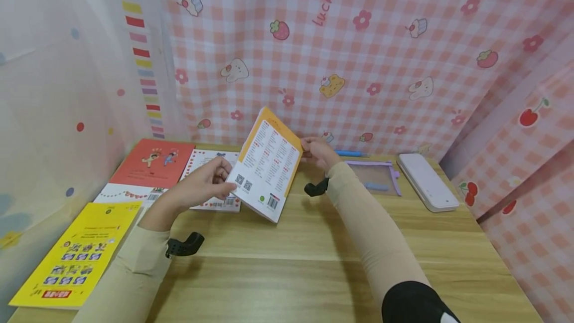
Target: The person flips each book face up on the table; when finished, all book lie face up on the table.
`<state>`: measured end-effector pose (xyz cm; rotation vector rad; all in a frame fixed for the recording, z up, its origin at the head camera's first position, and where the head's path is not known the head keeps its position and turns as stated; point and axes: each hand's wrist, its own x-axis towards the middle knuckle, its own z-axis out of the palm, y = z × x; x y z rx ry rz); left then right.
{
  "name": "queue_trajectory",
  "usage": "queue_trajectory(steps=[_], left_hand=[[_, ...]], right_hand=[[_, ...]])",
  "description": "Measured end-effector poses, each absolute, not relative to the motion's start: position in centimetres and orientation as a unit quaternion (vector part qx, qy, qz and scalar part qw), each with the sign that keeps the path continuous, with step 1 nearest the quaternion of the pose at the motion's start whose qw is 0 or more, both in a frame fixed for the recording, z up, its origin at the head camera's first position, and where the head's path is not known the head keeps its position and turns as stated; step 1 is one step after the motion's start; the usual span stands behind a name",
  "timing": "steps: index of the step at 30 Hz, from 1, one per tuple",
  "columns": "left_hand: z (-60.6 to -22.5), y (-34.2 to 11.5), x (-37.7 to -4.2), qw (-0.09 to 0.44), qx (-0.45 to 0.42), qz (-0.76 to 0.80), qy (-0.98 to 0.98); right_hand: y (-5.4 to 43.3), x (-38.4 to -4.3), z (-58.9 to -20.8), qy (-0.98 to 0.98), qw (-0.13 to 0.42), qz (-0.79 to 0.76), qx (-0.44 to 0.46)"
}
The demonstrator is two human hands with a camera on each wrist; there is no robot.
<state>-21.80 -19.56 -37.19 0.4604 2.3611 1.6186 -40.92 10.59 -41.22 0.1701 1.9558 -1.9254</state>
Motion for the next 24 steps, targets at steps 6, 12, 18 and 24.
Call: queue_trajectory(steps=[6,12,18,24], left_hand=[[-36.89,-19.59,-21.67,0.112,0.163,0.547,0.813],[-36.65,-19.54,-21.59,0.103,0.164,0.548,0.814],[-36.62,-19.42,-21.71,0.096,0.159,0.545,0.818],[-36.43,-19.34,-21.76,0.094,0.162,0.544,0.818]], right_hand=[[10.64,-40.86,-41.40,0.706,0.193,-0.678,0.063],[10.61,-40.92,-41.56,0.701,0.199,-0.682,0.071],[10.55,-40.91,-41.57,0.697,0.200,-0.684,0.072],[10.51,-40.84,-41.59,0.700,0.200,-0.682,0.067]])
